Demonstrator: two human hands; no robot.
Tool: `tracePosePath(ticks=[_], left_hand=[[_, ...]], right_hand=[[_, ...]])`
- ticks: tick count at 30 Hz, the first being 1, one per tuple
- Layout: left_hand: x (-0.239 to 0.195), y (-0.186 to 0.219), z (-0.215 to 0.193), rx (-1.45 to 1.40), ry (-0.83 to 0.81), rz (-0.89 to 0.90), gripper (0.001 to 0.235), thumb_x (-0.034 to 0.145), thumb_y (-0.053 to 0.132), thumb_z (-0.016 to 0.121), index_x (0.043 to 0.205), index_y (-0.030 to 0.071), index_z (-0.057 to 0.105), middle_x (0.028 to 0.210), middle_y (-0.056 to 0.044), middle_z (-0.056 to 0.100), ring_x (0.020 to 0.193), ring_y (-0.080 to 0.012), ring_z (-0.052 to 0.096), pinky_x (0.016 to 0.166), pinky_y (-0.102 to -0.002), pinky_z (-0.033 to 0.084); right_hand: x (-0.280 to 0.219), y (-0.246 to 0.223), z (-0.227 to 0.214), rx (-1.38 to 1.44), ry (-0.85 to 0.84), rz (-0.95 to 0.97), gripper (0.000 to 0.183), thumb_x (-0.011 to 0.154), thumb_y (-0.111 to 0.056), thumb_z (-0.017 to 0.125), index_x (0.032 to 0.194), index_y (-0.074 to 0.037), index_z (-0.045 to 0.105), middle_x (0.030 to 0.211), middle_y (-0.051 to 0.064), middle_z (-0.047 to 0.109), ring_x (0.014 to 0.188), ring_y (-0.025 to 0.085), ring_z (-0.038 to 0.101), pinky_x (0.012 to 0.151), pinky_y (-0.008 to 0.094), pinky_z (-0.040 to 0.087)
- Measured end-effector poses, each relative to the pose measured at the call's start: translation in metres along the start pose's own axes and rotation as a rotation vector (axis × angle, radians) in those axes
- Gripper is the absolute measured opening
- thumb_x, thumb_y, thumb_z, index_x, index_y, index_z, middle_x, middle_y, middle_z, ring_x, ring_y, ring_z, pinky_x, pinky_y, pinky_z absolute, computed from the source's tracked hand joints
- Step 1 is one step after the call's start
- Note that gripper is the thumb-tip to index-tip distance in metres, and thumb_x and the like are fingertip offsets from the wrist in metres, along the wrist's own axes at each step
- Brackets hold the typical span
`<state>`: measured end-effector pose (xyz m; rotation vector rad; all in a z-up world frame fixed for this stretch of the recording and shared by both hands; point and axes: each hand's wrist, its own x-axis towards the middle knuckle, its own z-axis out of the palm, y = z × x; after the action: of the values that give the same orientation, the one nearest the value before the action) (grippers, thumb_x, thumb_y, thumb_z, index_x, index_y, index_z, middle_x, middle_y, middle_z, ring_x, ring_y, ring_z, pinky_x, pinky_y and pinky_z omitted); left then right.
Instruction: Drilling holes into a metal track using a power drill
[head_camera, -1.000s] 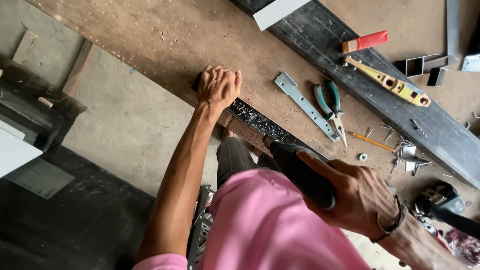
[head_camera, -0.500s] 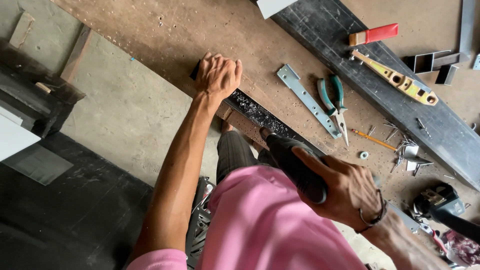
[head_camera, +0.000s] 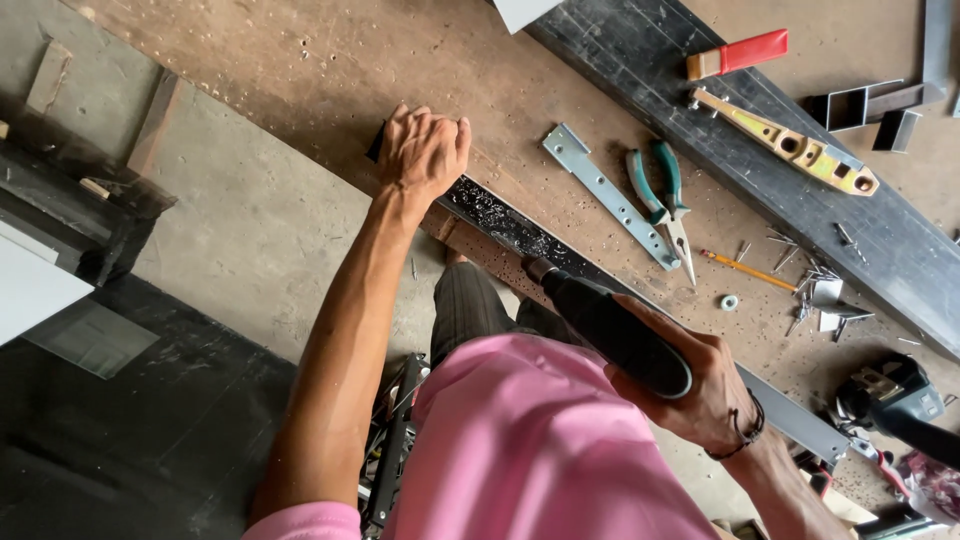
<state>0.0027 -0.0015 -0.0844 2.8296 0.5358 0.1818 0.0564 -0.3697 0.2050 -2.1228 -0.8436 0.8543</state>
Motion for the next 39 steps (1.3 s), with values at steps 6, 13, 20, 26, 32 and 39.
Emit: tracePosePath(ticks=[6,13,20,26,32,39], left_hand=[[0.0,0.0,-0.004,-0.013,-0.001,0.011,0.05,0.11,0.045,0.044,0.073,0.018,0.064,0.073,0.0,0.07,0.079,-0.0228,0.064,0.095,-0.049,0.036],[0.001,0.002,-0.01,-0.007,-0.059,0.001,0.052,0.111,0.045,0.041,0.074,0.018,0.065,0.076,-0.002,0.072,0.082,-0.0235,0.065,0.097,-0.05,0.036],[0.0,-0.001,0.011,-0.035,-0.038,-0.026,0.052,0.109,0.048,0.043,0.07,0.019,0.063,0.071,-0.001,0.068,0.08,-0.0228,0.063,0.1,-0.05,0.032],[0.005,0.006,-0.014,-0.068,-0.161,-0.055,0.056,0.109,0.046,0.038,0.072,0.016,0.067,0.074,-0.004,0.07,0.08,-0.0241,0.062,0.097,-0.049,0.033],[0.005,0.004,-0.008,-0.09,-0.211,-0.036,0.053,0.109,0.045,0.038,0.073,0.016,0.062,0.076,-0.005,0.067,0.08,-0.0247,0.058,0.099,-0.051,0.031],[0.004,0.004,-0.007,-0.12,-0.204,-0.044,0.053,0.108,0.045,0.036,0.077,0.013,0.064,0.085,-0.009,0.071,0.088,-0.0272,0.06,0.099,-0.052,0.031]], right_hand=[[-0.006,0.032,0.008,0.101,0.011,0.096,0.072,0.069,-0.029,0.083,0.137,-0.011,0.064,0.111,0.007,0.081,0.076,0.006,0.075,0.058,0.026,0.063],[-0.01,0.046,0.012,0.207,0.006,0.158,0.076,0.069,-0.027,0.084,0.139,-0.009,0.062,0.107,0.006,0.08,0.077,0.007,0.07,0.06,0.024,0.059],[-0.013,-0.02,-0.02,-0.108,0.008,0.021,0.073,0.071,-0.031,0.082,0.139,-0.014,0.062,0.105,0.014,0.081,0.07,0.017,0.082,0.058,0.031,0.061],[-0.009,-0.039,-0.029,-0.274,-0.026,0.023,0.071,0.071,-0.036,0.079,0.139,-0.024,0.063,0.097,0.008,0.082,0.06,0.017,0.079,0.055,0.033,0.057],[0.002,-0.051,-0.028,-0.335,-0.076,0.002,0.074,0.071,-0.037,0.079,0.141,-0.024,0.061,0.092,0.005,0.082,0.049,0.015,0.073,0.048,0.034,0.054],[0.007,-0.06,-0.026,-0.343,-0.091,-0.005,0.071,0.071,-0.034,0.08,0.139,-0.022,0.063,0.102,0.005,0.081,0.053,0.015,0.075,0.05,0.034,0.055]])
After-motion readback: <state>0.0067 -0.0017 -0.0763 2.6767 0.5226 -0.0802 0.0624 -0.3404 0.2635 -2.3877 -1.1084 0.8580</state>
